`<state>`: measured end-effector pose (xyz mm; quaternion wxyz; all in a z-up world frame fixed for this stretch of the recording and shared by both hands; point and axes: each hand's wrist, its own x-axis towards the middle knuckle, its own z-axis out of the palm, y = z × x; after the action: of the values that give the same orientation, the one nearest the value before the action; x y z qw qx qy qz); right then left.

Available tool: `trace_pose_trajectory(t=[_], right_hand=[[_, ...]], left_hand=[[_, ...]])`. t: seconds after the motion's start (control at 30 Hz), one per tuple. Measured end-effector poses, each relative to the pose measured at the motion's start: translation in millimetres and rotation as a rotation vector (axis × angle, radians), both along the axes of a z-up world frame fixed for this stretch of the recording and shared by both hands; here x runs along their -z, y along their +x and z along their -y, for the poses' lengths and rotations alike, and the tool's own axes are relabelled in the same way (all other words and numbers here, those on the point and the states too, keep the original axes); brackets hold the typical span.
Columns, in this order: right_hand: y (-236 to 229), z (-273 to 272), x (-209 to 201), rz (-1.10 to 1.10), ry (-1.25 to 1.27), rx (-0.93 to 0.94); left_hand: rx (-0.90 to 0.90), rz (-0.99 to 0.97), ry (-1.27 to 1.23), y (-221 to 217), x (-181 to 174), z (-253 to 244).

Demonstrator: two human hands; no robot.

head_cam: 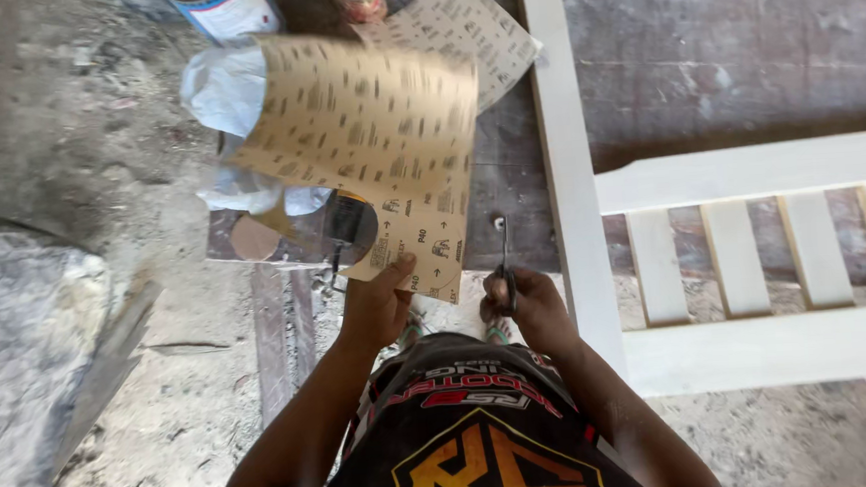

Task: The person uses scissors to cut circular pieces from a sheet of sandpaper. They repeatedly cut out circles and place them on the workbench.

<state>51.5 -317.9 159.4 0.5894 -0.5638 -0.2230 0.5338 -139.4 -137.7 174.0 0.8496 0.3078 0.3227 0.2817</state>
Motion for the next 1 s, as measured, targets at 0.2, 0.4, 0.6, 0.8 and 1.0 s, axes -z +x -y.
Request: trace_pose_trajectory(t=[0.2, 0.4, 0.6, 0.8, 1.0], right_hand=[[-5, -13, -6, -0.027, 0.030, -0.250], [-1, -30, -21, 0.053, 0.048, -0.335], [-14, -37, -36, -0.077, 0.246, -0.341], [-25, -35, -43, -0.075, 0.375, -0.315], [-28, -32, -43, -0.026, 0.362, -0.279]], left_hand=[[0.000, -0.511, 1.586, 4, -51, 6], [0.002, -0.064, 0.255, 8, -78, 15], [-0.015, -0.142, 0.351, 4, -96, 18], [0.034, -0.244, 0.604, -2, -100, 19], [-0.079, 0.036, 0.141, 1, -98, 31]])
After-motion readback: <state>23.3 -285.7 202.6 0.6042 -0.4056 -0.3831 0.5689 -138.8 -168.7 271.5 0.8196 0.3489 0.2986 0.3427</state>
